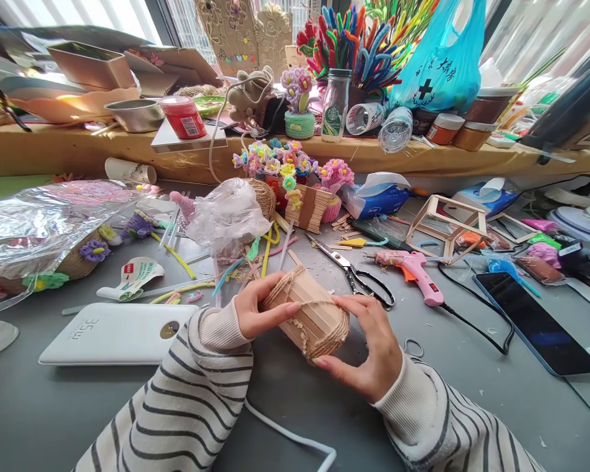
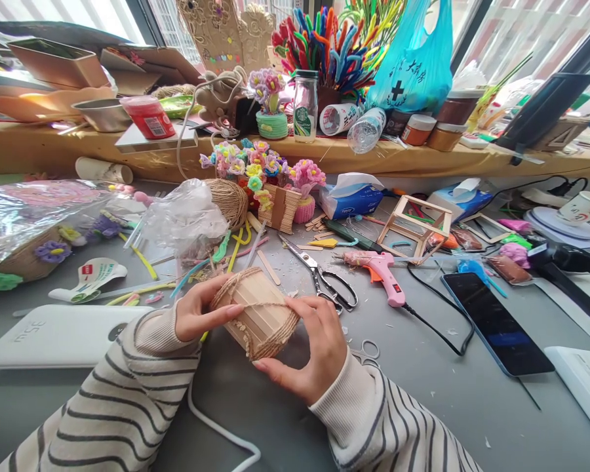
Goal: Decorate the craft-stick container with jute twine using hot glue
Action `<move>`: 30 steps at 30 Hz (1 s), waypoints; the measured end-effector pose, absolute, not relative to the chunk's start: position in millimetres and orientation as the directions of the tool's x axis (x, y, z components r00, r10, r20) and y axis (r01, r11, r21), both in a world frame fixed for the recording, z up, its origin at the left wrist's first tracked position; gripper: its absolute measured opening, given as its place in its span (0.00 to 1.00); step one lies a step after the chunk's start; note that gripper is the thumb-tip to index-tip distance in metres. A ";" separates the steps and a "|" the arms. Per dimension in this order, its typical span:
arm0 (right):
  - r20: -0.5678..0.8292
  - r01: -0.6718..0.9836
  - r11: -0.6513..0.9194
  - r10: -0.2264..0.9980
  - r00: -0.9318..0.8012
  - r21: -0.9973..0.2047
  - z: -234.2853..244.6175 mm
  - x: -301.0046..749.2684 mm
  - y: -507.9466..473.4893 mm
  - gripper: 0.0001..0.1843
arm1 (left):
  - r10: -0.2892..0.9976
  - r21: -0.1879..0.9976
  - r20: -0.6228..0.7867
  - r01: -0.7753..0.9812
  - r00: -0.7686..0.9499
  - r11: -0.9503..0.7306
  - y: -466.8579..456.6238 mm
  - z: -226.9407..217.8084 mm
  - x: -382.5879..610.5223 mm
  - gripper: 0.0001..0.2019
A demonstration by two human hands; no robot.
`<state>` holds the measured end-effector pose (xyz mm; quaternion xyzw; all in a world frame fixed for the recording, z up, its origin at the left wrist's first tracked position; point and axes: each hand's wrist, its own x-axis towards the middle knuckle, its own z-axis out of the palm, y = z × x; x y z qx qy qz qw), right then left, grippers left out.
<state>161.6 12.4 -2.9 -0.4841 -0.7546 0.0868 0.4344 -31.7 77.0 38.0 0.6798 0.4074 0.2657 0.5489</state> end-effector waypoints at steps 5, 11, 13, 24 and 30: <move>0.543 0.644 0.494 0.827 -0.142 -0.584 -4.6 163.3 15.2 0.33 | 0.857 0.980 -0.052 0.192 0.512 -0.055 80.3 32.3 -31.4 0.17; 0.456 0.598 0.428 0.882 -0.115 -0.677 -7.9 167.5 19.9 0.29 | 0.862 0.992 -0.118 0.027 0.493 0.121 83.7 27.3 -30.2 0.21; 0.441 0.585 0.420 0.890 -0.116 -0.694 -8.7 168.5 20.7 0.28 | 0.861 0.986 -0.150 0.011 0.486 0.165 84.3 26.7 -30.0 0.21; 0.363 0.463 0.378 0.923 -0.125 -0.802 15.9 172.4 35.1 0.12 | 0.857 0.970 -0.213 -0.005 0.470 0.244 85.4 26.0 -28.3 0.17; 0.289 0.436 0.345 0.938 -0.192 -0.831 33.4 167.1 45.2 0.08 | 0.850 0.968 -0.211 -0.020 0.482 0.252 83.3 29.9 -25.9 0.15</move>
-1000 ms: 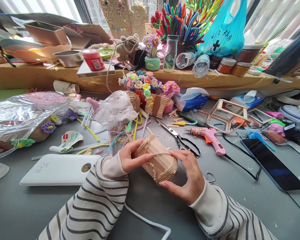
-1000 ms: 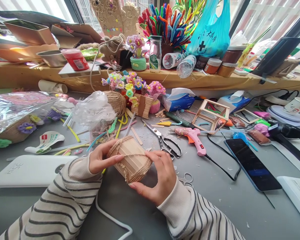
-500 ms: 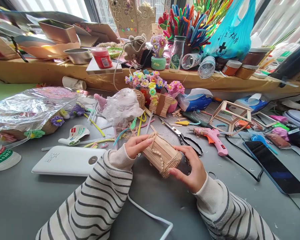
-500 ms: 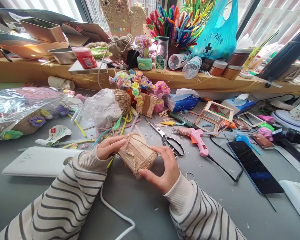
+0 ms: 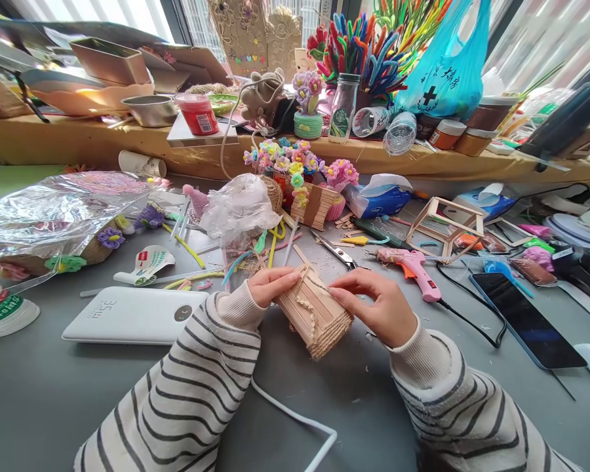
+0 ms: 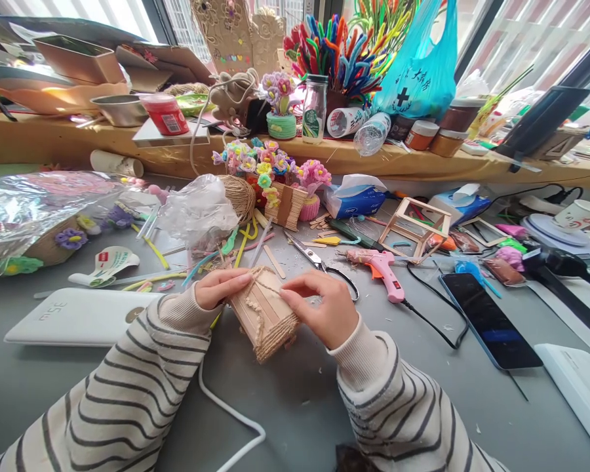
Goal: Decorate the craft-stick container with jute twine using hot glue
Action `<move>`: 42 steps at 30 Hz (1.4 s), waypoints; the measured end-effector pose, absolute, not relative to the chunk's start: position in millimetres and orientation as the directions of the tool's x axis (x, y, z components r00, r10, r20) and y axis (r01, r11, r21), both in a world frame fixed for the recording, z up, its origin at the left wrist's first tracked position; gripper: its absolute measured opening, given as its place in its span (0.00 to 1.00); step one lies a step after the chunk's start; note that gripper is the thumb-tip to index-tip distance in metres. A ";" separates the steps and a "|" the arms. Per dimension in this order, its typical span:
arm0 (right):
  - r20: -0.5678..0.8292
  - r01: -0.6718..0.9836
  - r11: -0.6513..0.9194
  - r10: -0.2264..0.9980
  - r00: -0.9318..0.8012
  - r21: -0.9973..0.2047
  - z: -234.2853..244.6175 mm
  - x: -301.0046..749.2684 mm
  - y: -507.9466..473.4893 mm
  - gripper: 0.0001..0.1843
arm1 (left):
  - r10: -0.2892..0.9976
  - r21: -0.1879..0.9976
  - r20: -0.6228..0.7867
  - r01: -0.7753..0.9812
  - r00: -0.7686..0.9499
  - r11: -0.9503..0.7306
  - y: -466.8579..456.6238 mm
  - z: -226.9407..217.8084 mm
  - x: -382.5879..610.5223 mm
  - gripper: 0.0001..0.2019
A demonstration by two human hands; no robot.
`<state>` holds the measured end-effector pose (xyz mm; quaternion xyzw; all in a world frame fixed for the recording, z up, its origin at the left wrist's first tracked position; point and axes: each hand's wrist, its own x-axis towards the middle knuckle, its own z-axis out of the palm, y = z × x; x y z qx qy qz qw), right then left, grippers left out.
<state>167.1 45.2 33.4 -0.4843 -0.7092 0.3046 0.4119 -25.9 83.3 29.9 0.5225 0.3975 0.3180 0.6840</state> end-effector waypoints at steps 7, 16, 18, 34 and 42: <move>0.481 0.520 0.567 0.822 -0.306 -0.639 36.7 165.8 46.4 0.05 | 0.850 0.972 -0.226 0.050 0.476 0.231 87.2 22.5 -26.4 0.19; 0.589 0.505 0.732 0.675 -0.444 -0.457 45.8 155.3 53.9 0.06 | 0.840 0.985 -0.169 0.055 0.516 0.165 80.0 27.4 -26.2 0.16; 0.611 0.518 0.755 0.642 -0.463 -0.402 46.7 153.4 54.7 0.07 | 0.833 0.984 -0.172 0.054 0.527 0.169 79.9 28.3 -26.6 0.16; 0.628 0.611 0.780 0.409 -0.662 0.136 56.8 149.1 45.5 0.14 | 0.782 0.994 -0.083 0.000 0.618 0.106 77.0 28.3 -27.0 0.14; 0.635 0.599 0.779 0.370 -0.678 0.186 59.4 147.2 42.3 0.14 | 0.776 0.999 -0.049 0.013 0.629 0.052 80.1 19.7 -27.9 0.18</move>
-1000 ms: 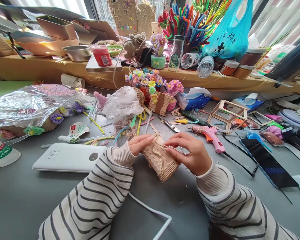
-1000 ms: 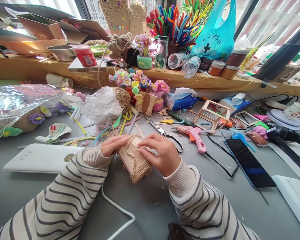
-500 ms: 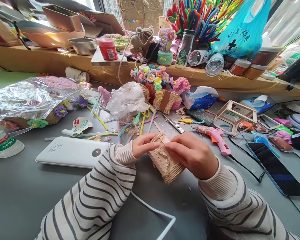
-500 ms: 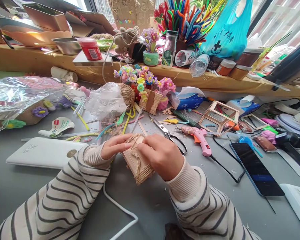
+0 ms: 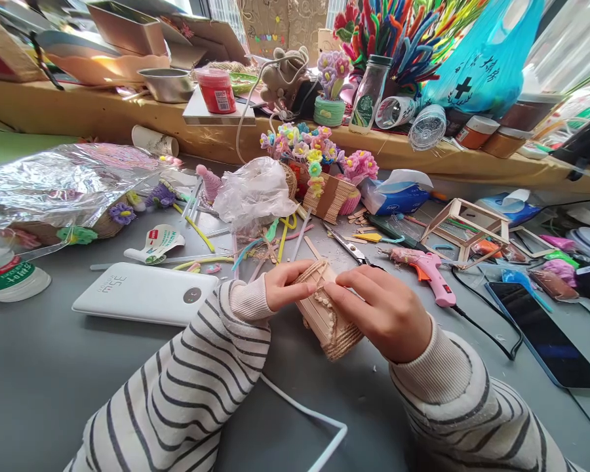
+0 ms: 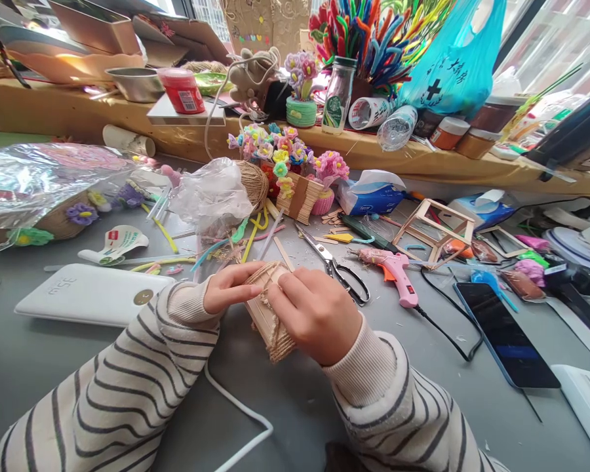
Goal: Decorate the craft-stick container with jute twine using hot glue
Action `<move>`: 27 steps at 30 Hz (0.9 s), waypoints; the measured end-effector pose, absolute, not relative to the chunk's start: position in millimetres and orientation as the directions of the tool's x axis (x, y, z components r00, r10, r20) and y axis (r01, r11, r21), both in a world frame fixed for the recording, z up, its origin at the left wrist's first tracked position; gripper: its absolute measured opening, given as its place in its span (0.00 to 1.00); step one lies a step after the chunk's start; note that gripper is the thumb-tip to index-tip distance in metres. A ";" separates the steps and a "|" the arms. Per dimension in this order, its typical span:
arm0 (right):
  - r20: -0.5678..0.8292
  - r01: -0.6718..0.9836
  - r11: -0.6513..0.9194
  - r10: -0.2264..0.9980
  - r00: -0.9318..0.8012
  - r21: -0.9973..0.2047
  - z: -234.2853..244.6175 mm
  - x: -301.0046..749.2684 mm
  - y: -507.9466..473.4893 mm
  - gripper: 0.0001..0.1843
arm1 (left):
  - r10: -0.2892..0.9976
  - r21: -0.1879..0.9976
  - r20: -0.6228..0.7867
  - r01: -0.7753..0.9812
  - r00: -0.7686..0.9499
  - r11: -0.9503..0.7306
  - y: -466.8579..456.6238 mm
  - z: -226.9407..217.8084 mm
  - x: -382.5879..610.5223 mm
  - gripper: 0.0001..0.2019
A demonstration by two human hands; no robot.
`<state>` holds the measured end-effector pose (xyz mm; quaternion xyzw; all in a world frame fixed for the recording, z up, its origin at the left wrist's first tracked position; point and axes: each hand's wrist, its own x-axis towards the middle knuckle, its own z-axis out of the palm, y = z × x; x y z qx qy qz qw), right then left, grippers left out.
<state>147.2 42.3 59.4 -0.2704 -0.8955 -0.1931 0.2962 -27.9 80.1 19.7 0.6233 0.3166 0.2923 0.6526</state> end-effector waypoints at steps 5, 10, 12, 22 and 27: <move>0.634 0.606 0.774 0.379 -0.674 0.181 58.8 146.5 42.0 0.13 | 0.765 0.999 -0.005 -0.023 0.644 0.026 84.4 11.2 -26.8 0.19; 0.633 0.611 0.767 0.378 -0.676 0.194 58.5 146.5 42.0 0.12 | 0.759 1.000 -0.008 -0.017 0.651 0.025 84.5 10.4 -26.9 0.18; 0.633 0.612 0.767 0.380 -0.675 0.191 58.4 146.5 41.9 0.11 | 0.757 1.000 -0.009 -0.010 0.653 0.020 84.3 12.0 -27.3 0.18; 0.642 0.612 0.773 0.556 -0.527 -0.167 46.3 151.5 48.2 0.08 | 0.841 0.988 -0.061 0.150 0.538 -0.024 81.8 27.7 -24.1 0.18; 0.495 0.467 0.546 0.835 -0.238 -0.696 42.9 156.2 55.5 0.05 | 0.863 0.966 -0.243 0.033 0.443 0.255 81.9 24.1 -20.1 0.25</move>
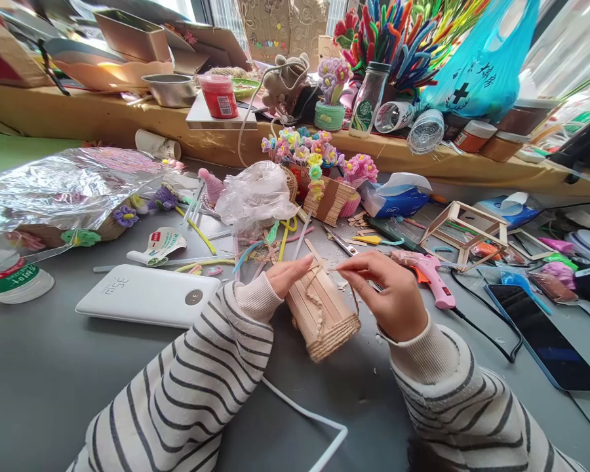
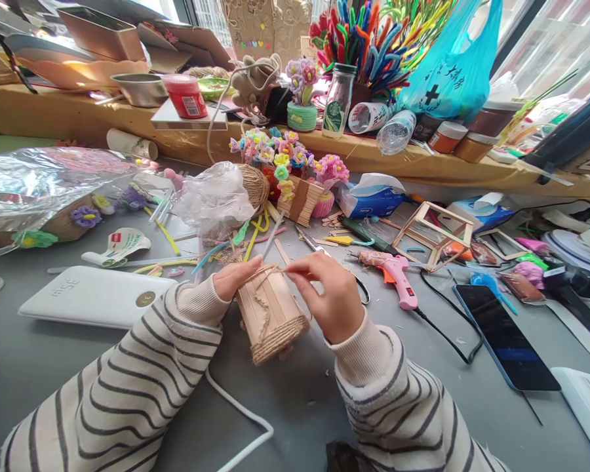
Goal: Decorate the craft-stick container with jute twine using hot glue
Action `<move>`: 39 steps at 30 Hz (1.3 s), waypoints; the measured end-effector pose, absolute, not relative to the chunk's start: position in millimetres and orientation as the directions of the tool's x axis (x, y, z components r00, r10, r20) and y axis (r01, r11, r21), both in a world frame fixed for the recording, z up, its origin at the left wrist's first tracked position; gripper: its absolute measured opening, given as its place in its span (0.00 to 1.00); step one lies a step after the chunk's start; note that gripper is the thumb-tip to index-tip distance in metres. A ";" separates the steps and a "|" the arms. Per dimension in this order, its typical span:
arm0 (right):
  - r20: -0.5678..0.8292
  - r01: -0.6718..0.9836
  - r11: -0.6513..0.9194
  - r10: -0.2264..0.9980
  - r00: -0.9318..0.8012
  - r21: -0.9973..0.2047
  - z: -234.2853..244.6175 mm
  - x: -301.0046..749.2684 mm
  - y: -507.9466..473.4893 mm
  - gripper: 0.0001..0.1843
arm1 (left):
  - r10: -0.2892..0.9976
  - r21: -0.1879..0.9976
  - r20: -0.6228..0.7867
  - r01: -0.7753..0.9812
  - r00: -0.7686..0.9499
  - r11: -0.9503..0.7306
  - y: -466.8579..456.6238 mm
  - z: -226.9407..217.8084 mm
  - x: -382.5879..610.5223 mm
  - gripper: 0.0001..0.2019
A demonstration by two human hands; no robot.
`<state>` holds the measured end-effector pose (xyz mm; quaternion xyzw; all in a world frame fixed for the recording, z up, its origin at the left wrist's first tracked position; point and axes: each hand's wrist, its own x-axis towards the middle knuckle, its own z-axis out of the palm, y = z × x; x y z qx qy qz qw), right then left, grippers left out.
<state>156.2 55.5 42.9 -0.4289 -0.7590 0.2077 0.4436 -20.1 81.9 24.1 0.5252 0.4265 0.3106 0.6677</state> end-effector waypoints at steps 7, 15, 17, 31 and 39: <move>-0.037 0.019 -0.034 0.990 -0.140 -0.999 33.7 160.2 67.2 0.09 | 0.890 0.966 -0.250 0.040 0.383 0.254 81.6 24.6 -18.0 0.24; 0.316 0.381 0.425 0.895 -0.315 -0.821 45.7 159.0 56.8 0.04 | 0.889 0.991 -0.108 0.120 0.445 0.060 81.9 25.2 -21.3 0.16; 0.430 0.459 0.582 0.810 -0.398 -0.671 49.0 157.0 52.8 0.05 | 0.868 0.989 -0.111 0.138 0.484 0.050 82.1 25.6 -22.9 0.14; 0.578 0.564 0.743 0.652 -0.491 -0.359 52.0 151.3 43.4 0.07 | 0.807 0.996 -0.058 -0.022 0.588 0.088 78.2 25.1 -25.7 0.14; 0.596 0.609 0.739 0.636 -0.490 -0.288 53.6 149.5 40.8 0.08 | 0.812 1.000 -0.026 0.012 0.583 0.023 75.6 26.8 -27.0 0.16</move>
